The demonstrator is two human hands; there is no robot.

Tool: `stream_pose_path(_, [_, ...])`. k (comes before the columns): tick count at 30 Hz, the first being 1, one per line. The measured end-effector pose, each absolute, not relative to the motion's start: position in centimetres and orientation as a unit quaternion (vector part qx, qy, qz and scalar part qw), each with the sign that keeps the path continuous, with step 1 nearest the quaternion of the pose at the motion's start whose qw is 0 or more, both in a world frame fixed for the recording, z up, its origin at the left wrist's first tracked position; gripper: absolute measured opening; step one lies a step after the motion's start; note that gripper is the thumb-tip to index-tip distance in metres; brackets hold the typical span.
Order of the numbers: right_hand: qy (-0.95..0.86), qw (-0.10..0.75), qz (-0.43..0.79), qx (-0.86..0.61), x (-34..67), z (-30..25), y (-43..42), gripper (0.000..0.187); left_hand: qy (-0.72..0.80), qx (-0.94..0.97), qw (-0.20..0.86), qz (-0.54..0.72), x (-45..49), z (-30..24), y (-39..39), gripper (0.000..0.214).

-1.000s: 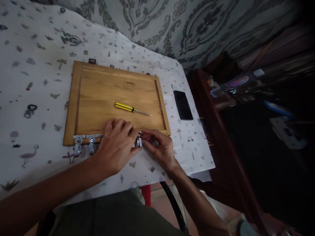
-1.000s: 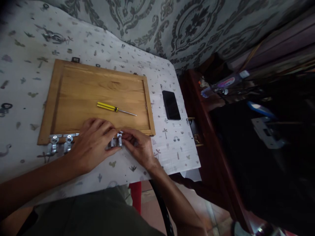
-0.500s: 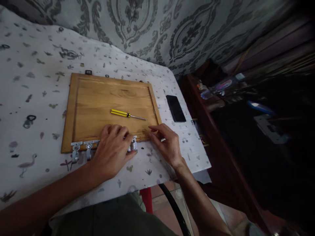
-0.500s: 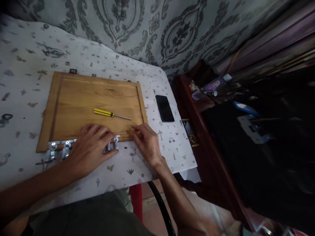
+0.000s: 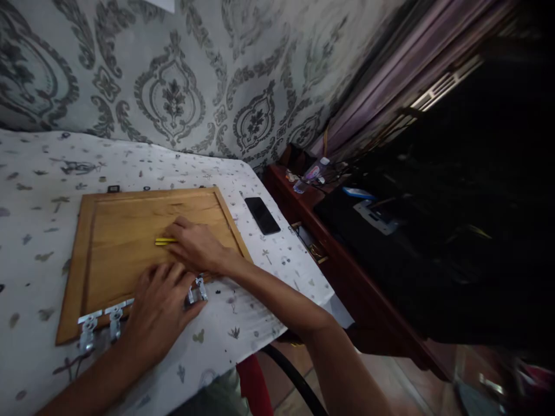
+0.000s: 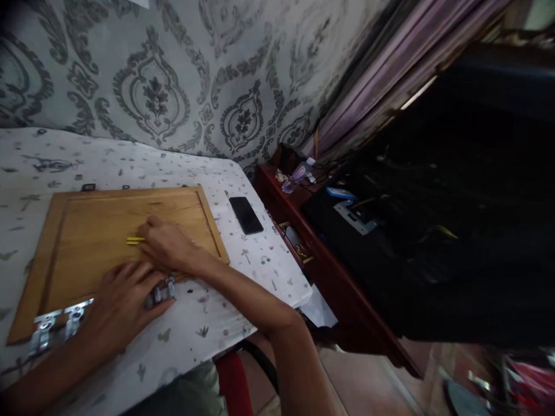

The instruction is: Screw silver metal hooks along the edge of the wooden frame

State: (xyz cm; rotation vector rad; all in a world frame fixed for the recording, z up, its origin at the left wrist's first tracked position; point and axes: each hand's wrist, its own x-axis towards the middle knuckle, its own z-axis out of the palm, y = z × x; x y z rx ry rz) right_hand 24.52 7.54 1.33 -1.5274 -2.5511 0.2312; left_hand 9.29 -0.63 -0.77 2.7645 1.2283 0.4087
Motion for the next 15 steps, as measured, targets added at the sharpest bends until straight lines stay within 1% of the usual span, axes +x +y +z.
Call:
stream_pose_path(4, [-0.881,0.045,0.061,-0.467,22.9,1.4,9.7,0.025,0.408,0.903,0.051,0.127,9.2,-0.7,-0.7,0.026])
stream_pose_path(7, [-0.877,0.059,0.063,-0.472,23.2,2.1,9.4,0.015,0.414,0.9,0.065,0.119,9.3,-0.3,-0.7,0.025])
stream_pose_path(9, [-0.858,0.12,0.075,-0.493,24.1,2.7,8.5,0.014,0.412,0.9,0.07,0.12,9.3,-0.1,-0.7,0.023])
stream_pose_path(12, [-0.798,0.284,0.085,-0.525,26.2,3.4,6.2,0.015,0.409,0.899,0.073,0.135,9.4,-0.2,-0.6,0.02])
stream_pose_path(14, [-0.743,0.393,0.065,-0.539,27.6,3.6,4.1,0.022,0.405,0.899,0.071,0.151,9.4,-0.3,-0.6,0.019])
stream_pose_path(15, [-0.719,0.433,0.056,-0.541,28.2,3.7,2.9,0.026,0.404,0.899,0.07,0.157,9.4,-0.4,-0.6,0.018])
